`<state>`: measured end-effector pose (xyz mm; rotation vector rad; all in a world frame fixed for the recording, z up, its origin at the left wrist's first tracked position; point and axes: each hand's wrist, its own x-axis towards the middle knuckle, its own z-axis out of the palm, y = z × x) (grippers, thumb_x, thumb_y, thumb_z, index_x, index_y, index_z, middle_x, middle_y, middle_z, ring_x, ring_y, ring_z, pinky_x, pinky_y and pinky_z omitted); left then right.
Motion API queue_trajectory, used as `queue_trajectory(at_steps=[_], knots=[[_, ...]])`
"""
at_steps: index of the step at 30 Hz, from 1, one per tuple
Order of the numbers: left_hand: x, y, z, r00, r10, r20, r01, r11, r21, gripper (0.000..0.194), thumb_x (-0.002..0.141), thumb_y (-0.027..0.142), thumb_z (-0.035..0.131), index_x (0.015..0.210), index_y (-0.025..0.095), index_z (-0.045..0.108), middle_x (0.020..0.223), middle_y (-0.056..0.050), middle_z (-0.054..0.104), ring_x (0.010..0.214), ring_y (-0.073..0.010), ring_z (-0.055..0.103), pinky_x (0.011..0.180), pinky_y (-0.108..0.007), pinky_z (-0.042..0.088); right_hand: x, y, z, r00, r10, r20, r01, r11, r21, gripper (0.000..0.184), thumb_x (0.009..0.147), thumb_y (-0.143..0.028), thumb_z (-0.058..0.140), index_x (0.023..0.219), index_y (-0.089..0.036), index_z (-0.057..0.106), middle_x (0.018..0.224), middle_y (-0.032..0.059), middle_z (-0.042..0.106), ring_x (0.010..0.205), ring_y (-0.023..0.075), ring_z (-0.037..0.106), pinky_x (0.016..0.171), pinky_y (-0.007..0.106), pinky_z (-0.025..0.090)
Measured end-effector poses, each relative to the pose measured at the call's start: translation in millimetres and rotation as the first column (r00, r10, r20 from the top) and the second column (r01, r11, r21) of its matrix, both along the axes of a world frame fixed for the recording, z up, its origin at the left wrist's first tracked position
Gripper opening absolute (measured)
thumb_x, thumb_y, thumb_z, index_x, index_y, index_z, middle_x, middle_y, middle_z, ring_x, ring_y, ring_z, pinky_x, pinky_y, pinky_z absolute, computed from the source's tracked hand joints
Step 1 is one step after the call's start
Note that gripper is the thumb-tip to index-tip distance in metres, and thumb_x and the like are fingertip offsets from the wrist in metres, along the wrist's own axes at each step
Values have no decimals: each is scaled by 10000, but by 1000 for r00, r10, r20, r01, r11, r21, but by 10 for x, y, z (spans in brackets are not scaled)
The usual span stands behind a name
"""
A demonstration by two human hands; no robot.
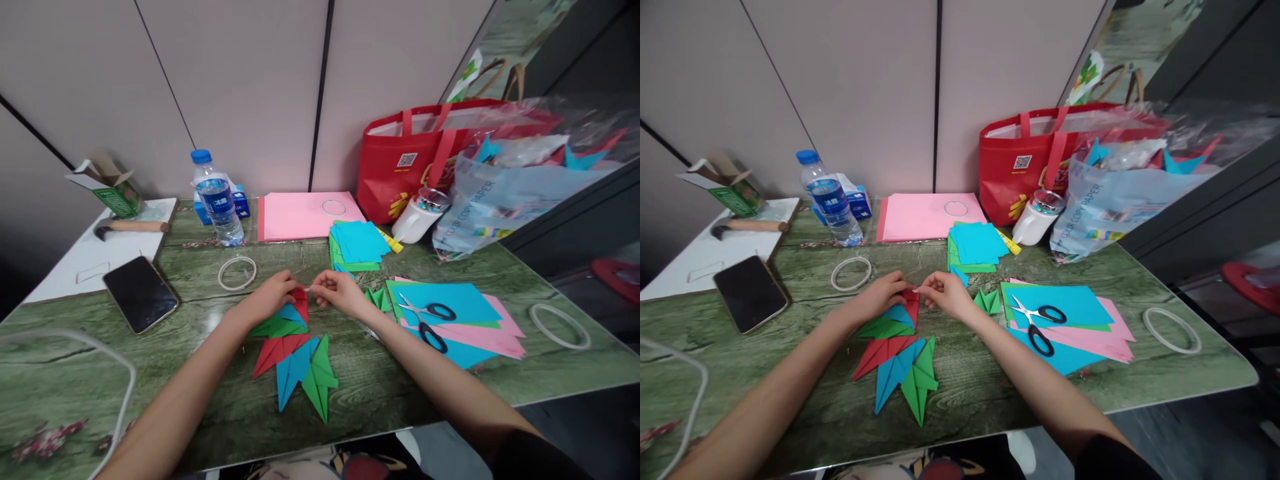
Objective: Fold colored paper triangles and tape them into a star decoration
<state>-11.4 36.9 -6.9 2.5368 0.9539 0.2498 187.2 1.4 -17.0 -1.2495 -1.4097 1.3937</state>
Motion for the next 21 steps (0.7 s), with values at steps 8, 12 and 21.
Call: queue_trajectory(at_steps=[8,12,21], knots=[[85,159,68,988,-71,-136,64,996,-59,197,721,45,586,880,159,571,902,-36,515,842,-187,549,739,-282,424,0,46,8,987,14,-158,-35,991,-130,402,538,-446,791,723,-152,590,580,-7,663,530,120,632,577,272,548],[72,183,30,991,-51,-126,43,997,-65,207,709,63,608,879,173,565,895,-30,502,819,-184,548,716,-276,418,18,63,-19,983,9,-183,-36,988,-148,391,524,-430,804,711,-148,607,610,9,681,549,126,644,622,291,554],[-18,178,-8,999,-43,31,45,997,-67,95,732,112,616,758,165,542,851,-11,492,753,-155,526,650,-252,401,-37,75,-56,987,46,151,-67,989,133,225,654,-379,736,712,-171,671,670,18,693,605,145,617,584,261,473]])
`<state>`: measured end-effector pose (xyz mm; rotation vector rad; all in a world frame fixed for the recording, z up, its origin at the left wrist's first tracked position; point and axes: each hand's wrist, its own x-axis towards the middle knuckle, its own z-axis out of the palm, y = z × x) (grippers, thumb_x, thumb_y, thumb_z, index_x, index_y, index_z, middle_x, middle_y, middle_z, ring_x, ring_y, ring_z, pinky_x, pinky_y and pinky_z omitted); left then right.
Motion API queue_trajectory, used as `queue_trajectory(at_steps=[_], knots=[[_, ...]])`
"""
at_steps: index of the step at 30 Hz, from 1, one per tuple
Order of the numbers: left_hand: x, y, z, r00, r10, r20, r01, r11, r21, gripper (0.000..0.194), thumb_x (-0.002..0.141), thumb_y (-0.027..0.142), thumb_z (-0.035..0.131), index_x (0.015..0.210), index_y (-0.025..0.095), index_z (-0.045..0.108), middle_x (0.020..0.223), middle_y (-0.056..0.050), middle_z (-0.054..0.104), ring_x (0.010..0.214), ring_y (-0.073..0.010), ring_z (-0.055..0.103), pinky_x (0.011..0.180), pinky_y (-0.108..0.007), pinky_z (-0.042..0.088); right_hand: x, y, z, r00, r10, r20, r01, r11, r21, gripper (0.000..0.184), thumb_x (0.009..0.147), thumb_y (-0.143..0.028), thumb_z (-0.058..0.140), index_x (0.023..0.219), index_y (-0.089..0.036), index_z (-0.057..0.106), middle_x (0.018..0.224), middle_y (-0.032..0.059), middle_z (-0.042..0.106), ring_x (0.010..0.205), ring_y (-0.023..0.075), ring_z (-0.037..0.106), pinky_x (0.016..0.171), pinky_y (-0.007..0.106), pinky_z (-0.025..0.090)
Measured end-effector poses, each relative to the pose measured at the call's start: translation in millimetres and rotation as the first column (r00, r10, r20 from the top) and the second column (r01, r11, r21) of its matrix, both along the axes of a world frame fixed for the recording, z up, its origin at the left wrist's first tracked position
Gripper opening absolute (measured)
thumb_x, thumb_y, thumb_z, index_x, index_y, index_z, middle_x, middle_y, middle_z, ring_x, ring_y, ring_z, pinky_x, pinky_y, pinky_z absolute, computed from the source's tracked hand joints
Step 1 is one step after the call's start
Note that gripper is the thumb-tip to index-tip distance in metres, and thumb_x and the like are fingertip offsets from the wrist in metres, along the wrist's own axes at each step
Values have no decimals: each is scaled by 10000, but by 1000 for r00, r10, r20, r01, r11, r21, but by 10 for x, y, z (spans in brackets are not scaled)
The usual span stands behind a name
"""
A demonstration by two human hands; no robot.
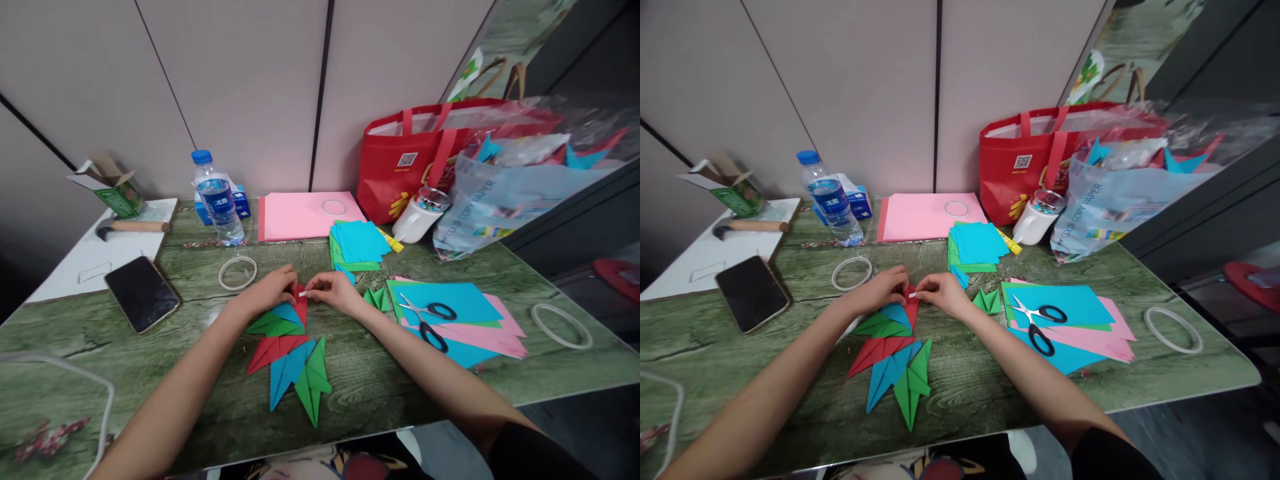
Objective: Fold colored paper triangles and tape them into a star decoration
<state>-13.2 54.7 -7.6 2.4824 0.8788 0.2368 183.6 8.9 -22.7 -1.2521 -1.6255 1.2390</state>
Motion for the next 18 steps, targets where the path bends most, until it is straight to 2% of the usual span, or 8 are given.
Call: queue_trajectory(at_steps=[3,9,14,18], knots=[[-24,2,-34,999,8,40,-7,1000,-15,85,735,141,635,749,160,553,849,-9,499,745,-147,527,651,-246,404,-42,-25,12,992,10,126,-24,993,113,161,716,-331,702,720,-170,696,725,32,710,664,161,625,606,257,454],[-53,-6,-70,993,0,117,5,999,-46,93,725,154,659,735,152,567,894,-19,540,767,-140,543,692,-246,425,-94,-54,-32,967,-2,255,-60,970,235,65,743,-243,696,741,-181,715,742,27,717,676,160,618,610,250,424],[-64,-20,-72,989,2,150,7,998,-64,106,718,169,674,726,149,570,909,-22,553,762,-140,543,689,-248,422,-108,-72,-61,955,-74,286,-13,957,290,35,740,-201,699,739,-174,721,725,22,714,632,137,596,587,228,407],[-66,-33,-79,988,11,154,-1,998,-60,106,722,167,675,721,147,570,924,-28,562,772,-141,551,701,-250,427,-113,-90,-60,944,-75,322,-36,945,325,16,728,-192,717,722,-179,722,708,15,711,621,131,577,599,230,396]])
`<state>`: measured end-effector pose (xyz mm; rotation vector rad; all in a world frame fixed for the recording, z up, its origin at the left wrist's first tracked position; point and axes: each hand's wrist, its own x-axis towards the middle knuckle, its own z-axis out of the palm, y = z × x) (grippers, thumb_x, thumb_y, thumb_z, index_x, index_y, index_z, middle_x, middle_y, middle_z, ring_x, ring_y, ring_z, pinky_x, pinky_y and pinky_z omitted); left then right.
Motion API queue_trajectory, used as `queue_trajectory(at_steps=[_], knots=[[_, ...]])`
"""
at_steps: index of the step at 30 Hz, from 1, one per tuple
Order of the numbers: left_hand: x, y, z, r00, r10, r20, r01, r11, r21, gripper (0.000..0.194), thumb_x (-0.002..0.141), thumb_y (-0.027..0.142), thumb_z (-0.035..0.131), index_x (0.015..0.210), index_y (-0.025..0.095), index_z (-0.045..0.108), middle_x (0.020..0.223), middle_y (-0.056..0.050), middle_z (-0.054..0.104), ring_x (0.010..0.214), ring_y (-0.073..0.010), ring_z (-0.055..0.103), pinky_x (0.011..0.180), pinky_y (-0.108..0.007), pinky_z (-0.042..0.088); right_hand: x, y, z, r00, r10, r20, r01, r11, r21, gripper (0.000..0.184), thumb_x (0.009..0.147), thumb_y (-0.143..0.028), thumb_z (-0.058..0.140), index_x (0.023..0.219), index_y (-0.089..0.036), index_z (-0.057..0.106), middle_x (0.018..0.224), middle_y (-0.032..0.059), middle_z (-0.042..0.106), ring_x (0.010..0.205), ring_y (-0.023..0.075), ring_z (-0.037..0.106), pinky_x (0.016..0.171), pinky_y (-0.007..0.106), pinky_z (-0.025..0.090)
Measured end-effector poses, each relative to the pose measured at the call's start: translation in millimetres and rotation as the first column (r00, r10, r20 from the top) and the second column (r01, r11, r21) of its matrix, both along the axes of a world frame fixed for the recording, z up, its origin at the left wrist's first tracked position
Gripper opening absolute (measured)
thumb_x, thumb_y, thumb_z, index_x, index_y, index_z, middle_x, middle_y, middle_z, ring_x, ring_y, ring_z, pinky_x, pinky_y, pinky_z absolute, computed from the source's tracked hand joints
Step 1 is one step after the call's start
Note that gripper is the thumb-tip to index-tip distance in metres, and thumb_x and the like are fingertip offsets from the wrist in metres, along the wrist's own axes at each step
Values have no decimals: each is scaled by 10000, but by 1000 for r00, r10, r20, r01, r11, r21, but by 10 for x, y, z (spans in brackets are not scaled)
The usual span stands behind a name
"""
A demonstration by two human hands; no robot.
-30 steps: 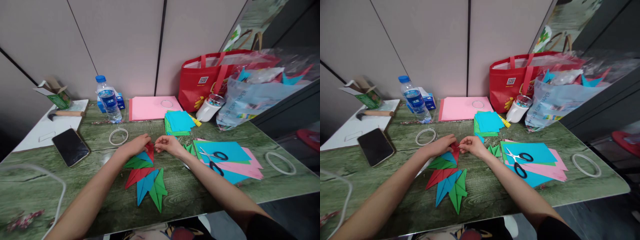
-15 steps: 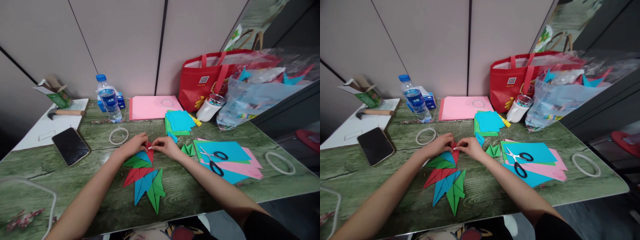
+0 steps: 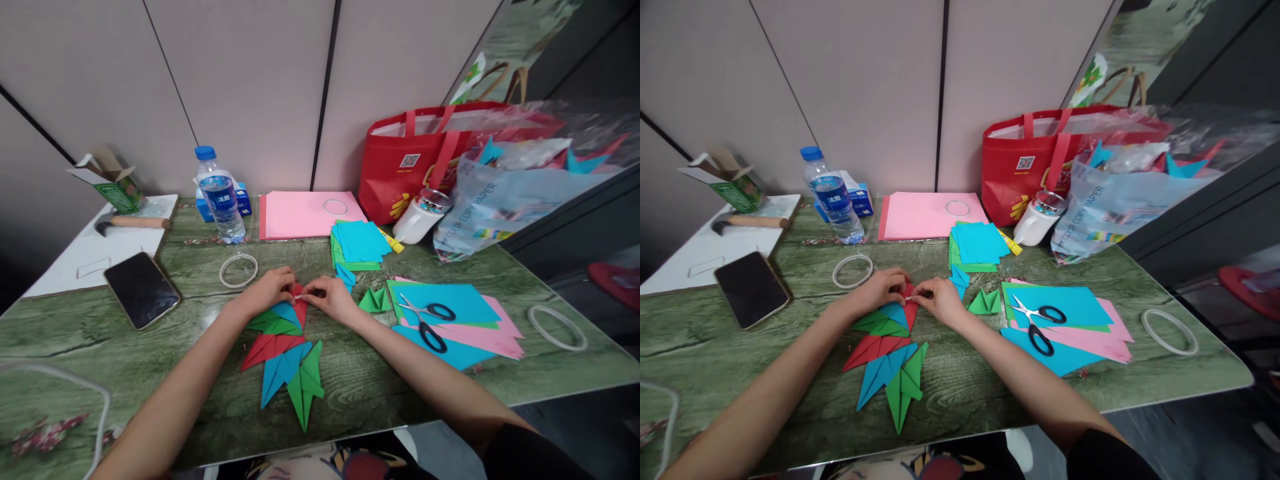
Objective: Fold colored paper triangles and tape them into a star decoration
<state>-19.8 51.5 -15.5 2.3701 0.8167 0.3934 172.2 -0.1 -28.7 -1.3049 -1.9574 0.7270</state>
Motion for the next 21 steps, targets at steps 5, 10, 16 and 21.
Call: queue_trajectory(at_steps=[5,10,16,21], knots=[[2,-4,-3,1000,-4,-5,4,1000,16,86,722,131,670,724,139,584,934,-36,568,786,-145,560,716,-251,429,2,-12,-6,999,23,30,-24,999,33,25,746,-203,709,756,-188,726,740,15,716,660,137,581,633,238,395],[6,-12,14,1000,-23,-6,23,1000,11,59,731,107,649,764,149,624,962,-37,568,817,-145,570,748,-249,439,15,10,-23,994,67,92,-73,995,66,32,765,-208,696,781,-195,721,785,16,721,724,146,593,679,240,400],[-16,-19,-8,998,-58,-2,58,998,37,64,754,120,633,774,166,672,1019,-47,562,890,-158,579,812,-262,445,21,24,23,966,115,230,-140,986,96,89,813,-264,651,817,-199,711,830,27,712,798,155,591,718,250,396],[-17,-3,-47,997,-70,-10,71,995,74,91,756,118,629,773,179,695,1022,-48,565,913,-162,578,837,-269,448,-7,21,138,868,180,462,-255,961,104,147,869,-260,574,888,-215,712,901,38,679,836,164,551,694,263,373]])
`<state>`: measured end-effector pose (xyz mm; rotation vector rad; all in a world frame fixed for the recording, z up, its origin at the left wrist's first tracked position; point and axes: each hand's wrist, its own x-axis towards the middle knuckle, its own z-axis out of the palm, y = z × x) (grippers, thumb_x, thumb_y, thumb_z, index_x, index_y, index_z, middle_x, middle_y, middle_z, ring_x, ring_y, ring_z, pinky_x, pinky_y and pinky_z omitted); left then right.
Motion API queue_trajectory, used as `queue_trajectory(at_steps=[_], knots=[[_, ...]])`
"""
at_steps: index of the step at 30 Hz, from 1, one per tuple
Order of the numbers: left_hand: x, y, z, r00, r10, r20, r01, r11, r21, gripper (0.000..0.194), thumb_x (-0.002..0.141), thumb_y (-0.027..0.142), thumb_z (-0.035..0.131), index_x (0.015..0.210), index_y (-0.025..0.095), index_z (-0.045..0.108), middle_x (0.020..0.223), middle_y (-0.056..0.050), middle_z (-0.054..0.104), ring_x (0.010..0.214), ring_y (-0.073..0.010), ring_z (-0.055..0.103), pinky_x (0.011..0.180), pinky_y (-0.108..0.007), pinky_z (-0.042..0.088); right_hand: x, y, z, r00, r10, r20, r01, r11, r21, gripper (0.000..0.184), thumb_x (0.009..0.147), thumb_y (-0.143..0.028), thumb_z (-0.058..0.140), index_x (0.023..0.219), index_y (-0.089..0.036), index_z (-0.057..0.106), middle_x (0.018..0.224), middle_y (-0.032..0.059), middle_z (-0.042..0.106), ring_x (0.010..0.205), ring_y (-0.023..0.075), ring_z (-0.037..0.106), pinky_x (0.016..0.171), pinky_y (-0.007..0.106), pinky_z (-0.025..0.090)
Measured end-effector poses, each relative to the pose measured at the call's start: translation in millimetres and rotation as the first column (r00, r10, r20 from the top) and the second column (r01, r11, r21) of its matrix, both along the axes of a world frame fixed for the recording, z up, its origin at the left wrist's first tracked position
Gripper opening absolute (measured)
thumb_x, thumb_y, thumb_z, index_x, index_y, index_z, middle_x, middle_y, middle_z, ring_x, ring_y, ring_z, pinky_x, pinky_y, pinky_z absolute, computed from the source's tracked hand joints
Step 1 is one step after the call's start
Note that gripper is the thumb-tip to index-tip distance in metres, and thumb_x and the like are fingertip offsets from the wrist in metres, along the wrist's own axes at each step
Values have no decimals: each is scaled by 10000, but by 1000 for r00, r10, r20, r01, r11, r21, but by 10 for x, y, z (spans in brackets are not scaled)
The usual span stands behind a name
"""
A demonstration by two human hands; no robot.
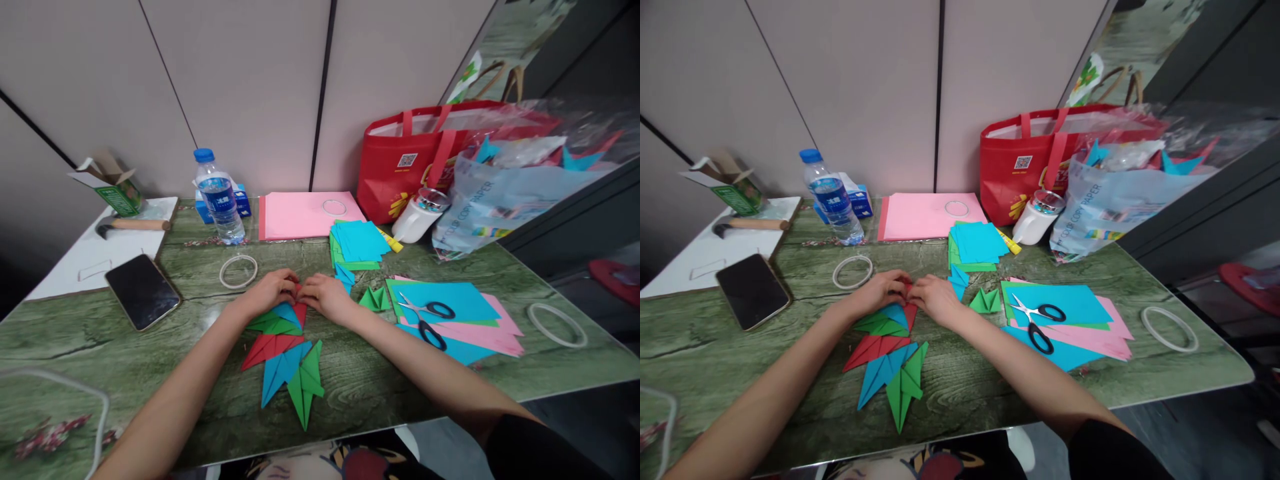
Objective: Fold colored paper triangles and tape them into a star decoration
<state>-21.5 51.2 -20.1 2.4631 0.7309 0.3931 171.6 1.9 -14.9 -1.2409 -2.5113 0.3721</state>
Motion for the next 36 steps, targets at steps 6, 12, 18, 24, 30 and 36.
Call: queue_trajectory(at_steps=[6,12,18,24,30,36], knots=[[25,-21,65,999,-26,-25,26,999,22,114,775,111,603,771,172,700,1018,-54,586,918,-163,583,841,-273,453,57,75,113,988,102,114,-101,995,-16,168,866,-298,575,944,-250,716,1002,53,606,870,173,538,644,259,369],[-4,-13,17,999,32,-22,-32,999,-5,63,761,139,638,769,168,694,1045,-56,583,901,-160,590,824,-274,454,237,72,121,960,278,14,-278,960,-15,232,883,-208,528,1056,-191,682,1054,87,597,918,172,559,772,279,436],[-23,-1,-38,996,89,-4,-90,996,-30,53,734,148,665,770,173,695,1031,-49,584,901,-164,584,822,-286,451,256,19,135,950,308,44,-309,950,29,184,843,-147,532,922,-146,698,1025,107,606,900,183,567,775,294,449],[-42,-21,-2,996,88,26,-85,993,-80,122,724,102,643,807,175,693,1055,-53,588,922,-175,591,861,-313,449,161,74,114,949,290,121,-299,953,56,245,888,-179,486,1056,-196,665,1022,88,616,890,181,560,728,283,419],[-55,-26,-6,992,117,55,-110,986,-124,107,697,75,657,756,161,677,1048,-45,602,905,-166,600,849,-298,450,122,161,103,912,386,141,-395,917,45,258,903,-171,475,1085,-233,646,1049,49,620,954,177,540,762,277,394],[-47,-6,-43,989,141,44,-134,982,-130,129,663,48,672,744,148,674,1056,-50,607,930,-180,602,859,-297,454,63,274,152,856,463,230,-479,878,15,242,915,-161,446,1073,-209,622,1074,47,601,963,167,534,715,255,389]])
